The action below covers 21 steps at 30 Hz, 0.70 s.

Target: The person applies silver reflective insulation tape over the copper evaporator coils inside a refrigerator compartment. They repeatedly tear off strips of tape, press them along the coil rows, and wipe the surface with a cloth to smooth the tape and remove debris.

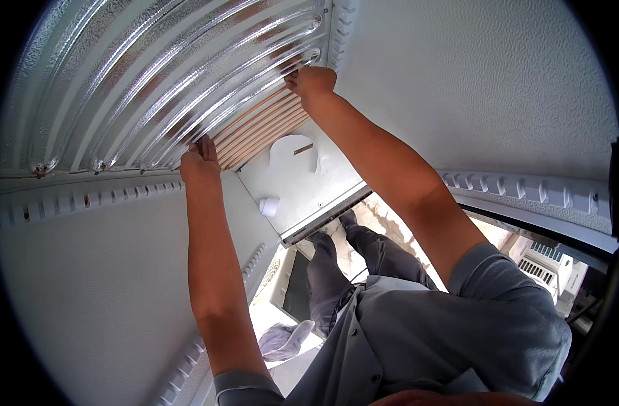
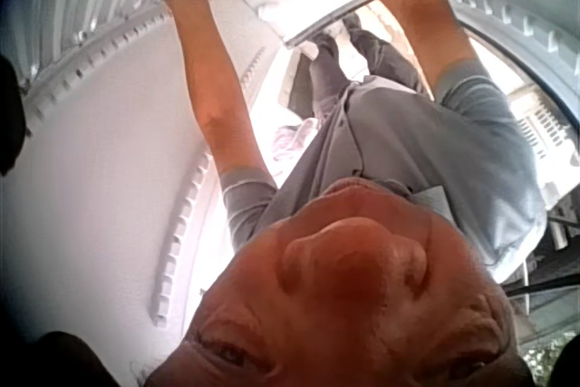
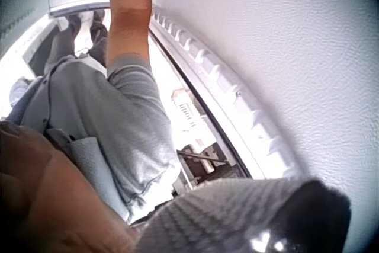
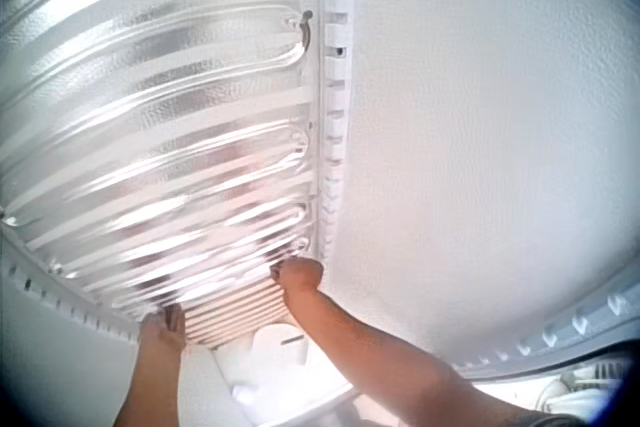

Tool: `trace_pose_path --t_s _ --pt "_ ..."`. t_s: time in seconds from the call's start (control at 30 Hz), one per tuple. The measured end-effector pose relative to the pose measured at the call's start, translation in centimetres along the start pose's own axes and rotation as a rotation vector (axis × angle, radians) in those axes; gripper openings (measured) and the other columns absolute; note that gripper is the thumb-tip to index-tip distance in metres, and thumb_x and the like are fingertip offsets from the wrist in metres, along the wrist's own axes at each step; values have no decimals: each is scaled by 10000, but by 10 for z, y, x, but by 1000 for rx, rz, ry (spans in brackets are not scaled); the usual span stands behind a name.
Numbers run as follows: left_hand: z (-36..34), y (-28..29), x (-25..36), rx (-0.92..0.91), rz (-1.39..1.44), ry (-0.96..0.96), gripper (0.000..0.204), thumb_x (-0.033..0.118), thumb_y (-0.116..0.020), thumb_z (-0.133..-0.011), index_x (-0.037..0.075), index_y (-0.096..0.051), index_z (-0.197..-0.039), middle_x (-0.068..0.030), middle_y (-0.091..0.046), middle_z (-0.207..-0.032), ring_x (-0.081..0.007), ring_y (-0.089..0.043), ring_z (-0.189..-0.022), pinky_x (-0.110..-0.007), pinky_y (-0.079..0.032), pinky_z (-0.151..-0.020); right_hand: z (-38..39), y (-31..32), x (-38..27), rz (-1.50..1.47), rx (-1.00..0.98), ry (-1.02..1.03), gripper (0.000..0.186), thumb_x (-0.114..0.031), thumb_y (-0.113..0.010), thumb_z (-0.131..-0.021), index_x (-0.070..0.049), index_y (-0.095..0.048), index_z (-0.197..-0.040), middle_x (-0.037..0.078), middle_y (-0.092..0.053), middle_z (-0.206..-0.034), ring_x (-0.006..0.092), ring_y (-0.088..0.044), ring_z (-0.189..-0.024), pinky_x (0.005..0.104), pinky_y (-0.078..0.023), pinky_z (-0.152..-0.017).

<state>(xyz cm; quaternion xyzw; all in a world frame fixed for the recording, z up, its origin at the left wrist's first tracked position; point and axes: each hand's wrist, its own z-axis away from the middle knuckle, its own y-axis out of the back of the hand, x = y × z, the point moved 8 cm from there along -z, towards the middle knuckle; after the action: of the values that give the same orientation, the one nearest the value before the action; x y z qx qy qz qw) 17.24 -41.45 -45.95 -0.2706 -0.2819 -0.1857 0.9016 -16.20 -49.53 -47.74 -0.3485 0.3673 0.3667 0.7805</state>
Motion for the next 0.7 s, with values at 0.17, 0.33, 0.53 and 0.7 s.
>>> trace_pose_path --t_s 0.17,0.33,0.53,0.7 --pt "-16 23 24 70 8 -31 260 171 -399 -1086 -24 -538 -1187 -133 -631 -1132 -236 -682 -1014 -339 -647 -854 -3 17 -16 -206 42 -97 161 -74 -578 -988 86 -588 -1003 168 -664 -982 239 -676 -830 335 -609 -754" --pt "-28 43 38 60 0 -104 273 194 -409 -1087 -33 -514 -1194 -125 -609 -1108 -236 -660 -1036 -336 -651 -849 2 20 -18 -257 105 -70 179 -91 -609 -983 83 -579 -1007 159 -660 -965 238 -675 -825 328 -607 -733" --pt "-25 37 27 41 30 -159 283 204 -446 -1081 -38 -501 -1217 -137 -582 -1164 -242 -649 -1049 -324 -645 -861 3 12 -1 -150 184 -5 123 -42 -605 -950 80 -595 -959 175 -666 -958 247 -676 -807 320 -571 -637" --pt "6 -8 -15 -7 -49 -81 297 203 -424 -1087 -50 -497 -1223 -162 -590 -1186 -266 -659 -1088 -360 -644 -896 20 -42 32 518 232 107 198 -124 -561 -948 10 -705 -928 133 -734 -936 212 -709 -828 317 -539 -676"
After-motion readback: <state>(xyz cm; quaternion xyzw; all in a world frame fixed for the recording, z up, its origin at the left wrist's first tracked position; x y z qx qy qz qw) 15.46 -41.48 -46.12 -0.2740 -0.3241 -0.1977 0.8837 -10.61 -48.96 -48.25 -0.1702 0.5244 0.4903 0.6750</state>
